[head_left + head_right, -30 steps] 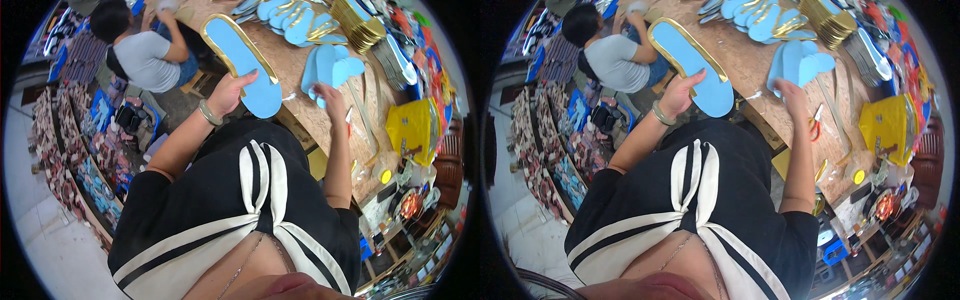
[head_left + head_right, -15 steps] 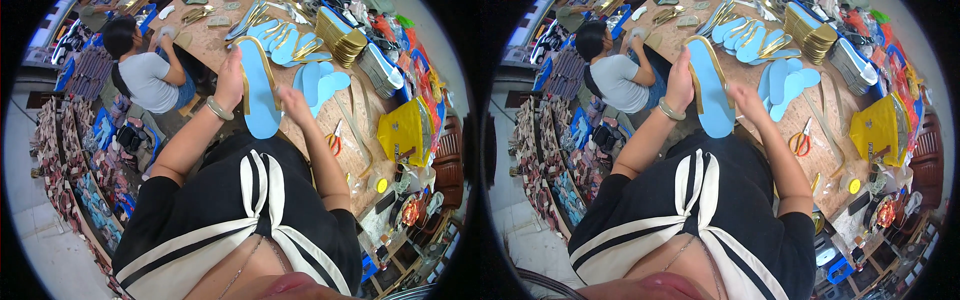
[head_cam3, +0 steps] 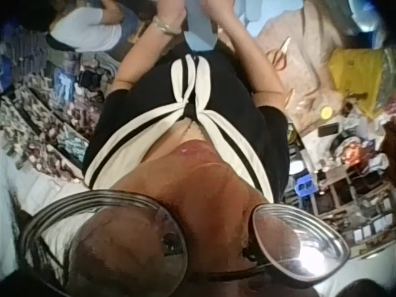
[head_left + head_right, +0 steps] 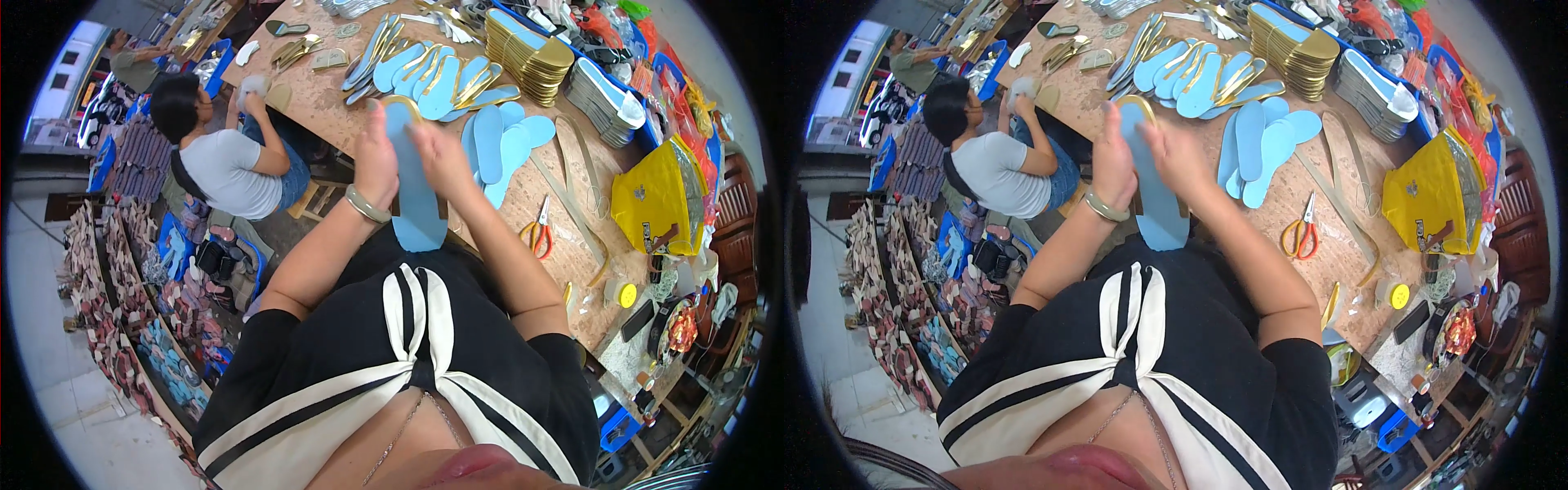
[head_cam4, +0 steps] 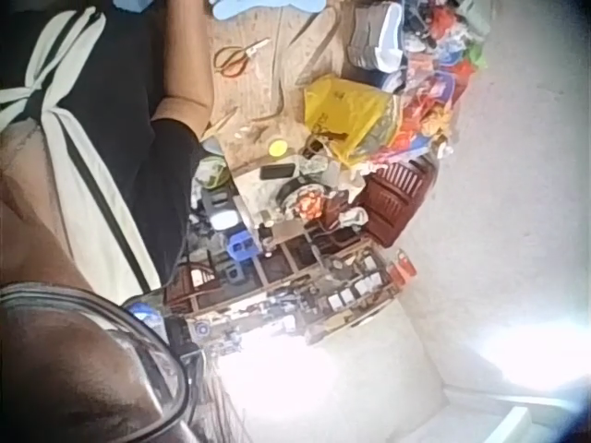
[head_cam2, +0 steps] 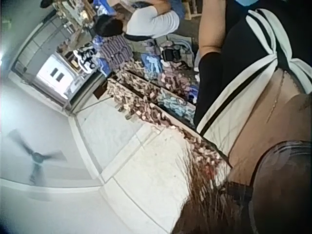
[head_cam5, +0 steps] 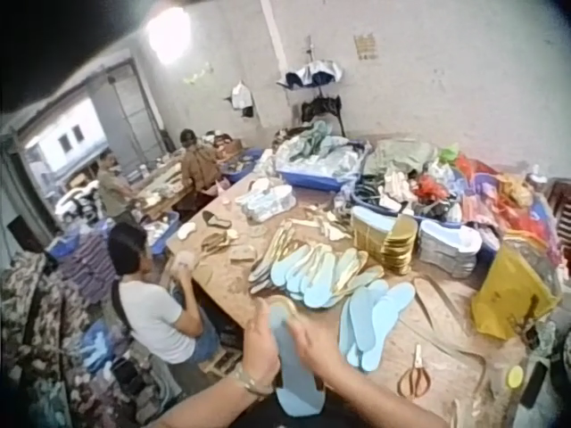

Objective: Assembling shoe components by hand, specifically applying gold trim to blue insoles and preparing footwear parts at a workshop table.

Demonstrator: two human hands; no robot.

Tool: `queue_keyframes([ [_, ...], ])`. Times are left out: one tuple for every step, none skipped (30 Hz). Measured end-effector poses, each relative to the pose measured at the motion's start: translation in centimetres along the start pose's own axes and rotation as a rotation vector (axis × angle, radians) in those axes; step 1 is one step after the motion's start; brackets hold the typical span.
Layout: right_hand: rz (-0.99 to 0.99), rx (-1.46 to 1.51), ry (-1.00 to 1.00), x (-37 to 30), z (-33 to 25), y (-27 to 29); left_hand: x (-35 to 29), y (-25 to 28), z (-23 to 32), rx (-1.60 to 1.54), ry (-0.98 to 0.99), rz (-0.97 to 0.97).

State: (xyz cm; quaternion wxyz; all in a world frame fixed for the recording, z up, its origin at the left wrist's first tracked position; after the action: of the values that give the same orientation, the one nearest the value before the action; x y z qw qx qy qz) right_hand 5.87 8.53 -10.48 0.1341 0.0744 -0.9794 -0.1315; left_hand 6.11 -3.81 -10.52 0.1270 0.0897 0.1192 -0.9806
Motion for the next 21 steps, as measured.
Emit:
queue_keyframes([
  [0.018,0.008,-0.019,-1.2,1.0,-0.3,1.4,0.2,0.0,-0.085,-0.002,0.047],
  [-0.020,-0.017,-0.088,-2.3,2.2,-0.9,2.5,0.1,-0.2,-0.067,0.016,0.033],
  [-0.064,-0.053,-0.154,-3.0,3.0,-1.6,3.5,0.5,-0.3,-0.122,0.016,0.098],
  [-0.052,-0.057,-0.173,-3.3,3.7,-1.7,4.7,1.0,-0.6,-0.175,0.018,0.162],
  [-0.093,0.037,-0.237,-3.6,4.5,-2.0,6.3,1.4,-1.4,-0.220,-0.003,0.183],
  [-0.118,0.135,-0.306,-3.8,5.3,-2.3,7.6,1.5,-1.5,-0.207,0.024,0.158],
  [-0.092,0.134,-0.330,-3.7,6.2,-2.6,8.8,1.8,-1.1,-0.194,0.016,0.153],
  [-0.149,0.102,-0.355,-3.7,7.2,-3.2,10.0,1.7,-1.1,-0.181,0.009,0.145],
  [-0.217,0.070,-0.380,-3.6,8.1,-3.9,11.3,1.5,-1.4,-0.119,-0.059,0.148],
  [-0.189,0.071,-0.407,-3.2,9.0,-4.1,12.5,1.4,-2.2,-0.109,-0.032,0.122],
  [-0.147,0.048,-0.432,-2.5,9.9,-4.2,13.6,1.2,-2.8,0.021,-0.064,0.040],
  [-0.109,0.025,-0.456,-1.6,10.8,-4.3,14.5,0.9,-3.6,0.148,-0.100,-0.041],
  [-0.087,0.019,-0.538,-0.7,11.3,-4.4,14.6,0.2,-4.8,0.152,-0.081,-0.071],
  [-0.057,0.018,-0.561,0.1,11.9,-4.6,13.8,-0.9,-5.5,0.444,-0.317,-0.104],
  [-0.058,-0.048,-0.486,0.8,12.4,-4.8,13.2,-2.2,-5.9,0.727,-0.563,-0.149],
  [-0.061,-0.116,-0.413,1.3,12.3,-4.8,13.5,-2.6,-6.2,0.724,-0.552,-0.196],
  [-0.171,-0.227,-0.498,1.6,12.9,-5.0,14.1,-2.9,-6.3,0.723,-0.558,-0.275],
  [-0.137,-0.227,-0.529,1.4,13.2,-4.9,14.5,-3.4,-6.3,0.718,-0.565,-0.352],
  [-0.110,-0.118,-0.405,1.4,13.1,-4.8,14.5,-4.5,-5.3,0.748,-0.455,-0.397],
  [-0.079,-0.016,-0.276,1.1,12.9,-4.5,15.4,-5.6,-4.8,0.741,-0.447,-0.449],
  [-0.178,-0.099,-0.350,0.6,13.5,-4.4,16.9,-6.0,-3.9,0.807,-0.473,-0.452],
])
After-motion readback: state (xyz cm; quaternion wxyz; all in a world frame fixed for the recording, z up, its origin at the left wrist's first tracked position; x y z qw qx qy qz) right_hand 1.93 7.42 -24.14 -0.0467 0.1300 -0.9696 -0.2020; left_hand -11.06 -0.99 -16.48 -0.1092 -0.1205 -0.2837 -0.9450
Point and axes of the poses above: each hand's wrist, its own x-axis towards the middle knuckle, its own y-axis out of the back of the hand, z = x × y, the point moved 4 cm from there along x, towards the middle knuckle, and after that the axes turned 1 degree about -y, right-handed, at the moved point
